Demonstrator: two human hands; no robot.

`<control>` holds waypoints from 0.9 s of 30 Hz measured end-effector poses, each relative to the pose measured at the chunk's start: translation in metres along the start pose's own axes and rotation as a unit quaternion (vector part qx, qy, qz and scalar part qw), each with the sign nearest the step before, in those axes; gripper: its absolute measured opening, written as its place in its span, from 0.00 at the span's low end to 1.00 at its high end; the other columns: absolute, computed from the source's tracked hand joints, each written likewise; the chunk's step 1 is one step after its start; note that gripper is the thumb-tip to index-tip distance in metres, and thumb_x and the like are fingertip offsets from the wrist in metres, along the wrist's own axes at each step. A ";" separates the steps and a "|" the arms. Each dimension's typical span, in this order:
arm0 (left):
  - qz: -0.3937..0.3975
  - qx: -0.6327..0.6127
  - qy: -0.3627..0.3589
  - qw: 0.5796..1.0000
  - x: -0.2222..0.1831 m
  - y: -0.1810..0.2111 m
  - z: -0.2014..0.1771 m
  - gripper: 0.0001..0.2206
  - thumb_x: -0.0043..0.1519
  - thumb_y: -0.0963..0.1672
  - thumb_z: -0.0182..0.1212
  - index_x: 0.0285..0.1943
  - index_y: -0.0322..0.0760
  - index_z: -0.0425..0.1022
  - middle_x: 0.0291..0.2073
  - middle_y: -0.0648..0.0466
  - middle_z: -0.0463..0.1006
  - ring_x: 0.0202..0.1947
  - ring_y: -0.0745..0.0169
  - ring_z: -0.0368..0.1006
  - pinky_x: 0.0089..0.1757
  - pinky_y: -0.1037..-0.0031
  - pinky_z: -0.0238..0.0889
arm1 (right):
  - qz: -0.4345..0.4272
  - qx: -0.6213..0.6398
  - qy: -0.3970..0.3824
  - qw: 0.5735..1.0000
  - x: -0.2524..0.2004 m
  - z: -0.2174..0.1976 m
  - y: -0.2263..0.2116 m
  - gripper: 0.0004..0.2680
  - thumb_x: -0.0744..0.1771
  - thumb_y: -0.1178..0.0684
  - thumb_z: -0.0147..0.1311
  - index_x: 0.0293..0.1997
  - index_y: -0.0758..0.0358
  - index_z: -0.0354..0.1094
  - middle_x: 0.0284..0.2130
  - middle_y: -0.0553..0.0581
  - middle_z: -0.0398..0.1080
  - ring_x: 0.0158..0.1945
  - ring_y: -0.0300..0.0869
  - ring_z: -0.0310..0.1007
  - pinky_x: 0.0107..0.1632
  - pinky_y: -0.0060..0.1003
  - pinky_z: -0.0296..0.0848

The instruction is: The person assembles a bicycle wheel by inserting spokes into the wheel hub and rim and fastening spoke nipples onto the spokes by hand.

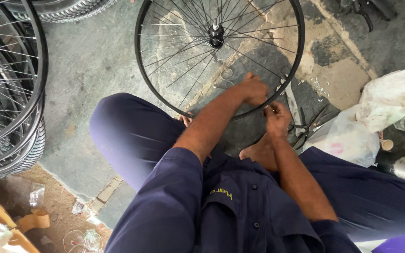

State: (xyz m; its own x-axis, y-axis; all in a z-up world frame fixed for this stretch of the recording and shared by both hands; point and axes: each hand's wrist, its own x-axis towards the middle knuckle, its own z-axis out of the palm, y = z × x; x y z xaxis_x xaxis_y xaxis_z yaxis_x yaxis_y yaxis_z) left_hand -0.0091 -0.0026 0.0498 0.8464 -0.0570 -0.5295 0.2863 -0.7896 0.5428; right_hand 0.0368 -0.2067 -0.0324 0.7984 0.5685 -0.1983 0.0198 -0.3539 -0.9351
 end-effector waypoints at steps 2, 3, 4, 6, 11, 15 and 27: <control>0.039 0.031 0.153 0.987 -0.012 0.002 -0.001 0.13 0.58 0.50 0.59 0.46 0.45 0.83 0.49 0.49 0.75 0.58 0.51 0.63 0.61 0.50 0.42 | 0.007 0.080 -0.004 0.997 0.002 0.001 -0.006 0.05 0.69 0.61 0.57 0.48 0.71 0.71 0.38 0.57 0.76 0.38 0.38 0.75 0.42 0.33 0.76; 0.037 0.031 0.153 0.987 -0.015 0.000 -0.004 0.13 0.58 0.50 0.59 0.46 0.45 0.83 0.49 0.49 0.75 0.58 0.51 0.63 0.61 0.50 0.42 | 0.007 0.081 -0.006 0.997 0.003 0.001 -0.011 0.05 0.69 0.61 0.57 0.48 0.71 0.71 0.38 0.57 0.76 0.38 0.38 0.75 0.42 0.33 0.76; -0.006 0.004 0.272 0.962 -0.017 -0.005 -0.006 0.16 0.58 0.51 0.62 0.49 0.40 0.80 0.49 0.46 0.73 0.57 0.48 0.62 0.59 0.50 0.46 | 0.043 0.137 0.007 0.990 0.004 0.001 -0.017 0.07 0.69 0.58 0.56 0.49 0.69 0.69 0.37 0.57 0.75 0.37 0.39 0.75 0.42 0.34 0.77; -0.105 -0.097 0.412 0.900 -0.023 -0.024 -0.001 0.19 0.60 0.51 0.64 0.54 0.36 0.75 0.50 0.45 0.71 0.56 0.47 0.63 0.59 0.54 0.53 | 0.079 0.192 0.021 0.978 0.004 0.001 -0.032 0.08 0.68 0.55 0.55 0.49 0.67 0.67 0.35 0.57 0.74 0.36 0.40 0.75 0.41 0.36 0.77; -0.351 0.018 0.502 0.790 -0.035 -0.122 0.022 0.30 0.48 0.43 0.61 0.63 0.27 0.67 0.58 0.37 0.69 0.59 0.37 0.62 0.57 0.51 0.50 | 0.156 0.257 0.029 0.953 0.004 0.007 -0.057 0.10 0.67 0.51 0.61 0.49 0.62 0.68 0.37 0.52 0.70 0.33 0.37 0.70 0.38 0.33 0.72; -0.417 0.034 0.452 0.787 -0.032 -0.152 0.045 0.28 0.48 0.42 0.56 0.62 0.29 0.66 0.50 0.41 0.76 0.58 0.42 0.70 0.60 0.45 0.51 | 0.154 0.231 0.024 0.960 0.003 0.008 -0.060 0.10 0.67 0.50 0.62 0.46 0.63 0.67 0.35 0.51 0.69 0.33 0.37 0.70 0.37 0.33 0.72; -0.311 -0.142 0.258 0.904 -0.009 -0.076 0.024 0.15 0.66 0.48 0.49 0.57 0.41 0.75 0.51 0.42 0.80 0.51 0.44 0.78 0.51 0.56 0.70 | 0.108 0.225 -0.014 0.968 0.002 0.004 -0.055 0.11 0.68 0.51 0.64 0.46 0.68 0.69 0.33 0.51 0.70 0.33 0.36 0.70 0.39 0.32 0.72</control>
State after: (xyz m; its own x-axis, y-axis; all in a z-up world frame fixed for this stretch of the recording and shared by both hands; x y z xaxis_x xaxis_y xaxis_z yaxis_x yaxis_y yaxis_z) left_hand -0.0497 0.0434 -0.0024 0.5580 0.6936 -0.4556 0.8203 -0.3782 0.4290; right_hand 0.0350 -0.1831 0.0170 0.7372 0.5402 -0.4059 -0.4155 -0.1113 -0.9028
